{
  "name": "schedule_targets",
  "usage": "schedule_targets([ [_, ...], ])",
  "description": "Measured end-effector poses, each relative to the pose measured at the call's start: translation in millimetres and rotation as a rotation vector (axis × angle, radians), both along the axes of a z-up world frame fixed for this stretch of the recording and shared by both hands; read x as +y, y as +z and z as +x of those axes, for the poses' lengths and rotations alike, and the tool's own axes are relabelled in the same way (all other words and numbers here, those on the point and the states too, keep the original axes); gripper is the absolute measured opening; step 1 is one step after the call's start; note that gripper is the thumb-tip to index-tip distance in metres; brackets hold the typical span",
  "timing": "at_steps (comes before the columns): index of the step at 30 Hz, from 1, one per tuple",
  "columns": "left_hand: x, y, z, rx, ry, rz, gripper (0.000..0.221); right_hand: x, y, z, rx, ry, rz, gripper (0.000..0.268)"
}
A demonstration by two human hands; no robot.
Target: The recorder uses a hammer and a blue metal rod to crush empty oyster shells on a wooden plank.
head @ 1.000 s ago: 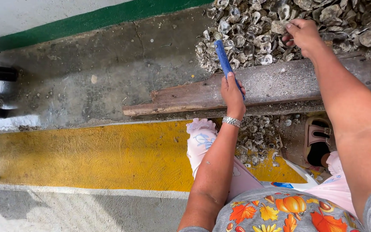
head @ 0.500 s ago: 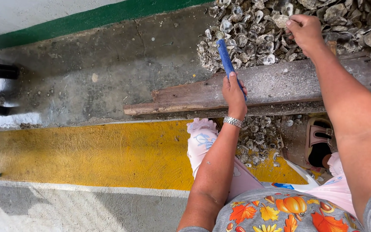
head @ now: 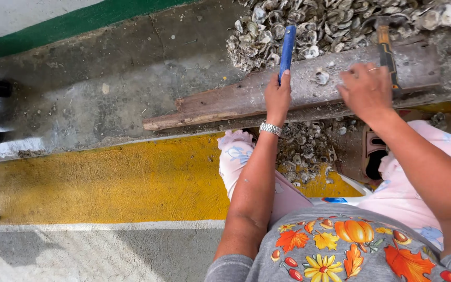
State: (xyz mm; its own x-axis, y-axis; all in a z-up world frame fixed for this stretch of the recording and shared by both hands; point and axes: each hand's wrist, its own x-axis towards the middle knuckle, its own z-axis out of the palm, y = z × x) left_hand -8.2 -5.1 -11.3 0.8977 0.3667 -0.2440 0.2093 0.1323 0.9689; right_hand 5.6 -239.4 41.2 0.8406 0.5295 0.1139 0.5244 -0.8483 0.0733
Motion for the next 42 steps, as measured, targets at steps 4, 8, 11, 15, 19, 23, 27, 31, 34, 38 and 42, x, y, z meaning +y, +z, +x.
schedule_targets([
  [4,-2.8,18.9,-9.5,-0.030,-0.142,0.549,0.044,-80.3,-81.1,25.3,-0.223,-0.323,0.000,0.069],
  [8,-22.3,43.9,-33.9,0.033,-0.228,0.554,0.046,-99.3,-82.1,31.9,0.210,-0.594,0.507,0.058],
  [11,-34.7,45.4,-54.6,0.065,-0.260,0.624,0.044,-90.2,-62.6,16.2,0.849,-0.770,1.308,0.030],
  [15,-41.9,42.5,-65.0,0.096,-0.303,0.780,0.044,-90.2,-1.3,-15.8,0.734,-0.484,1.632,0.018],
  [19,-50.3,40.7,-68.0,0.161,-0.317,0.702,0.043,-91.2,62.2,-68.4,0.660,-0.390,1.376,0.017],
  [23,-52.8,28.4,-66.0,0.125,-0.243,0.755,0.044,-71.6,67.4,-125.4,0.740,-0.446,1.365,0.017],
  [27,-53.7,21.9,-71.5,0.239,-0.280,0.685,0.043,-79.1,11.9,-145.7,0.955,-0.431,1.498,0.021],
  [31,-55.5,22.5,-67.3,0.194,-0.257,0.708,0.042,-82.4,0.0,-143.8,0.980,-0.371,1.426,0.028],
  [34,-56.1,22.9,-71.3,0.251,-0.291,0.707,0.041,-79.5,7.4,-151.3,1.012,-0.299,1.481,0.034],
  [38,-54.8,21.0,-65.4,0.244,-0.303,0.686,0.041,-73.1,19.2,-149.0,0.914,-0.167,1.420,0.038],
  [42,-56.2,20.5,-72.3,0.245,-0.312,0.703,0.040,-68.3,25.6,-150.4,0.819,-0.043,1.413,0.040],
])
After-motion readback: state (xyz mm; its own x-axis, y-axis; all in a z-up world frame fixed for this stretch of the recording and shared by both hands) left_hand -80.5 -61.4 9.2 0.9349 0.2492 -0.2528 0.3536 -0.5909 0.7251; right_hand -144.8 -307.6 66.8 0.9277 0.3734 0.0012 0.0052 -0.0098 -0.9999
